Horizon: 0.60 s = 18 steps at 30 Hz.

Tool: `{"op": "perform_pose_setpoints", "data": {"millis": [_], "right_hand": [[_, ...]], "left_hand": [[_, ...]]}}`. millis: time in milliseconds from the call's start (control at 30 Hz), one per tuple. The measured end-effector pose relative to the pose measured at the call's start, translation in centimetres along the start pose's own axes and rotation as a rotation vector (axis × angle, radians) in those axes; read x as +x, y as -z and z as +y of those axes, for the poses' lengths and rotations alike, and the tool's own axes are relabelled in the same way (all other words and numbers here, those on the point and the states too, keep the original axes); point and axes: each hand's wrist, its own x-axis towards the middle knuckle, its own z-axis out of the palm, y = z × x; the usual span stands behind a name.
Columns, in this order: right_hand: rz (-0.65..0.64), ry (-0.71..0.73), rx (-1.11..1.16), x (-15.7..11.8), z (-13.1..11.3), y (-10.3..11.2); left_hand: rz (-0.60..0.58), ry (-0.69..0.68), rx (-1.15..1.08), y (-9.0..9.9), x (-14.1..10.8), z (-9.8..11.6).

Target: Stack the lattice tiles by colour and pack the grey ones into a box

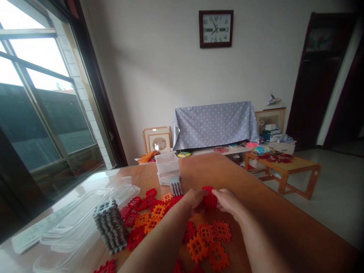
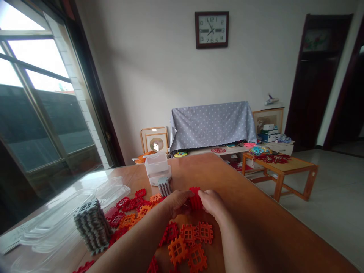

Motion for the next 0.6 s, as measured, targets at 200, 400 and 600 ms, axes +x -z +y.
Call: {"op": "perform_pose_setpoints", "data": {"millis": [200,400,600], "right_hand": [[-0.023,-0.052,0.091,-0.1,0.2,0.1],[-0.004,-0.072,0.15,0.3,0.1,-0.7],[0.038,-0.079,0.16,2.2,0.0,-1.7]], "left_hand": [[0.025,-0.013,-0.035,-0.1,-0.2,-0.3],[0.05,-0.04,-0.085,-0.6,-0.2,-0.1],[0.04,-0.035,-0.061,-0.7,1.0,0.9]]}}
